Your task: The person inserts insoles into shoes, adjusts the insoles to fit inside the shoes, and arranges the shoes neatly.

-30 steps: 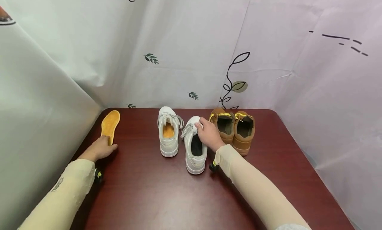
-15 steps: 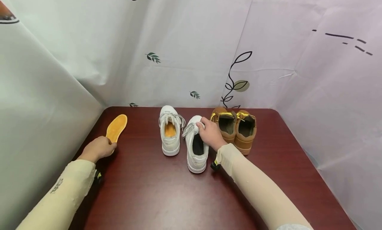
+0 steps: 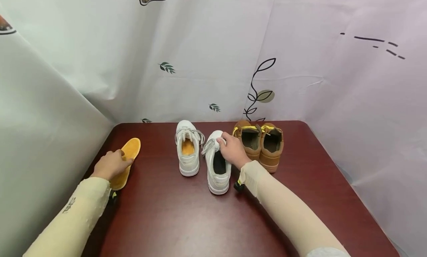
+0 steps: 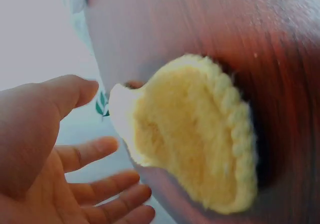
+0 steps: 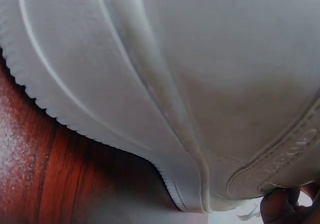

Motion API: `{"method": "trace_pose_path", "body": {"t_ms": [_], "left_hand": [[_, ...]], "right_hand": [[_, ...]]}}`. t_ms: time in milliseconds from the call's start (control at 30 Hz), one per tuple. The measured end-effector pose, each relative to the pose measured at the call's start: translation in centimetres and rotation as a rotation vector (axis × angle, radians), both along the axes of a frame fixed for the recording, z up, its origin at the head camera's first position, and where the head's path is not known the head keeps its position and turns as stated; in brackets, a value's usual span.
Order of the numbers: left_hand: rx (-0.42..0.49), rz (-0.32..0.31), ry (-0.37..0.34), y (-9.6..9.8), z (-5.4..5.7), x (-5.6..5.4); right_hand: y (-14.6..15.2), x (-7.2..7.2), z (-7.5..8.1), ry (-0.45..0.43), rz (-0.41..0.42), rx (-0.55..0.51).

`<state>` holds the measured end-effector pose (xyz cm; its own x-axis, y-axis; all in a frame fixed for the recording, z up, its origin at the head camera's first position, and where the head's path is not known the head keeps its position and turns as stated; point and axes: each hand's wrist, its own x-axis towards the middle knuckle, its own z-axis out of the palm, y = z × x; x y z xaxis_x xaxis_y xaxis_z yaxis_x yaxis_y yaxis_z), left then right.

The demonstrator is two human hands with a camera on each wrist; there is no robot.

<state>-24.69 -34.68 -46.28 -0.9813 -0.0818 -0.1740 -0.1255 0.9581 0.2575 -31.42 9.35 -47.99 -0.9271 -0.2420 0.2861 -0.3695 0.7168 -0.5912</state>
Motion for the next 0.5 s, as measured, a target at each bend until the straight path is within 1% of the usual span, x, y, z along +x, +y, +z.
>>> {"method": "trace_pose_path", "body": {"t_ms": [67,133,167,200,333,500], "left_hand": [[-0.001,0.037,-0.045,0.09,-0.28,0.2],[-0.001,0.062,-0.098,0.25,-0.43,0.38],[-0.007,0.07,-0.112,0.34,-0.48,0.45],[-0.017,0.072,-0.118,0.44,-0.49,0.51],[-0.04,0.071,-0.1,0.75,-0.54,0.45],[-0.013,0.061,-0.127,0.75,-0.72,0.38]], "right_hand": [[-0.14,-0.05,-0.02,-0.005,0.012,0.003],[-0.2,-0.08,0.03,-0.007,0.02,0.002],[-0.21,-0.12,0.05,-0.007,0.023,0.006],[-0.22,-0.16,0.07,-0.008,0.027,0.01],[-0.2,-0.26,0.06,-0.009,0.036,0.01],[-0.17,-0.21,-0.09,-0.009,0.029,0.002]]}}
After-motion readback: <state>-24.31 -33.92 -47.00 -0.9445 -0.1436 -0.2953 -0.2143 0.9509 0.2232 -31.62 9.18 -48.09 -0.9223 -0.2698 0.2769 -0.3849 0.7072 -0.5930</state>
